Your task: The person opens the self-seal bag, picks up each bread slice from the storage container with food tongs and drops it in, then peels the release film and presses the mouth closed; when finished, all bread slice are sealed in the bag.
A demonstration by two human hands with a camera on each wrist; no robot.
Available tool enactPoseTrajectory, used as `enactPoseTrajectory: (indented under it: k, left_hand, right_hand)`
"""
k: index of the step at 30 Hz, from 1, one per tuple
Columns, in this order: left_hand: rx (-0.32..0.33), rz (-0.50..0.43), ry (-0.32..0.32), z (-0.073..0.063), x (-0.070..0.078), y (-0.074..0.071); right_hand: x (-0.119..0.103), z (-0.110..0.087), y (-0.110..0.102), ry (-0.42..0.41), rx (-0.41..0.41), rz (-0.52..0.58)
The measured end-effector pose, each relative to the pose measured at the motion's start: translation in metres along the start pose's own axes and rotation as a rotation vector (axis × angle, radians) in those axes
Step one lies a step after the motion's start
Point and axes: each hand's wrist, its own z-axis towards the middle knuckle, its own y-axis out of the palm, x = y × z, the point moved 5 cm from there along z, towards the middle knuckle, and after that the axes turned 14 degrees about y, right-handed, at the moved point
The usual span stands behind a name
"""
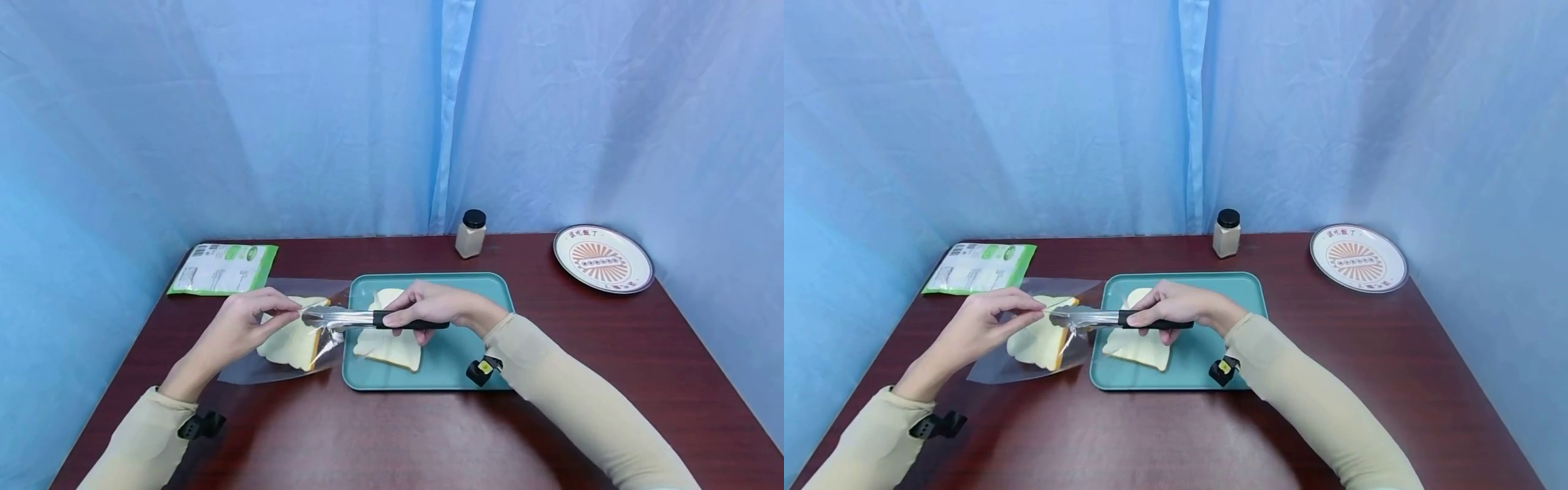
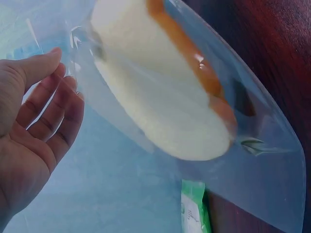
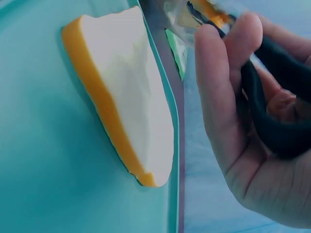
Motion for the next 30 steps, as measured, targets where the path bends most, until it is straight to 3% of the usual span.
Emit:
enactPoseTrajectory:
  k: [9,16,21,30]
  left_hand:
    - [-0.003,-0.037,0.053,-0.001,0.003,-0.002]
    - [-0.004,-0.027,0.081,-0.003,0.005,-0.014]
    - [-0.012,0.005,0.042,-0.009,0.001,-0.018]
    - [0.017,0.104,-0.046,-0.017,-0.012,-0.016]
  right_hand:
    - [-0.011,0.006,0.006,-0.042,-0.007,-0.011]
    - [-0.016,0.012,0.008,-0.063,0.009,0.044]
    - [-0.016,0.02,0.013,-0.029,0.001,0.079]
    - [-0.026,0.029,0.018,0.003,0.045,-0.024]
